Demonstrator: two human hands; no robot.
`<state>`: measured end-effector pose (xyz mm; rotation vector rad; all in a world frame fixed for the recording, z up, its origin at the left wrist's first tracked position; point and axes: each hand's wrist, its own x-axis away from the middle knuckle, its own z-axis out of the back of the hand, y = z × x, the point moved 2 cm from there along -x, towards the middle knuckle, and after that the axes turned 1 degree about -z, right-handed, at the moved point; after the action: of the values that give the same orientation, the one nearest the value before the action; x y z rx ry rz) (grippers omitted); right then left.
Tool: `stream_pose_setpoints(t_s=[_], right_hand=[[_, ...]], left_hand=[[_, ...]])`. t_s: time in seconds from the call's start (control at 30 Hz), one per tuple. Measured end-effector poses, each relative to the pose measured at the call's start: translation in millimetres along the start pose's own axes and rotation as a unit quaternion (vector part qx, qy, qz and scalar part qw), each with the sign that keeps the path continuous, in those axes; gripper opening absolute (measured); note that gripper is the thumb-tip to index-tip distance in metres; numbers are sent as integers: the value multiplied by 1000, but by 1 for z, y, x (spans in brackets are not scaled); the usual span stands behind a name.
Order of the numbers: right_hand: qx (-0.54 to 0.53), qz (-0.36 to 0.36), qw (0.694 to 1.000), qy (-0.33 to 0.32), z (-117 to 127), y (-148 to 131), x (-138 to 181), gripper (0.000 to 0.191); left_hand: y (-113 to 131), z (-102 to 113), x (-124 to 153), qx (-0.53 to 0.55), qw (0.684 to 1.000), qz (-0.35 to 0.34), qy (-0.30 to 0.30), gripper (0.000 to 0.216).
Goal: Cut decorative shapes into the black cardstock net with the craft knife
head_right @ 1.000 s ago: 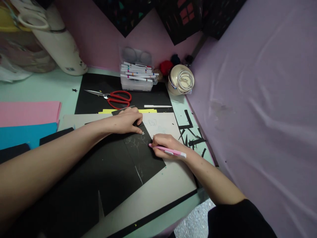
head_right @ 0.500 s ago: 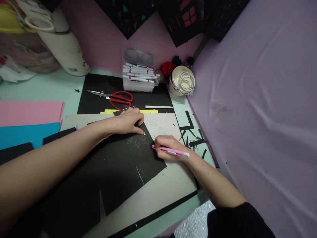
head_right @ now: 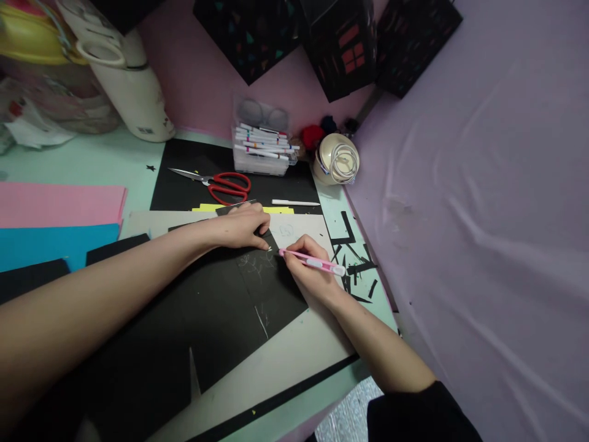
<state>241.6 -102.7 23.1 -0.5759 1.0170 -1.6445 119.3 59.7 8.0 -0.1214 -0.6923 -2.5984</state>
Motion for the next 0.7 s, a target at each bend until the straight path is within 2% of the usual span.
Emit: stream_pose_setpoints(t_s=[0.13,0.27,0.7], right_hand=[[8,-26,999,26,-15,-1,-3,12],[17,-2,999,43,-25,4,-1,15],[41,8,997,58,-28,4,3,16]], left_hand=[[1,1,2,7,1000,-8,3,34],[2,3,4,9,1000,-4,-2,35],[9,8,8,6,1000,10,-10,31]])
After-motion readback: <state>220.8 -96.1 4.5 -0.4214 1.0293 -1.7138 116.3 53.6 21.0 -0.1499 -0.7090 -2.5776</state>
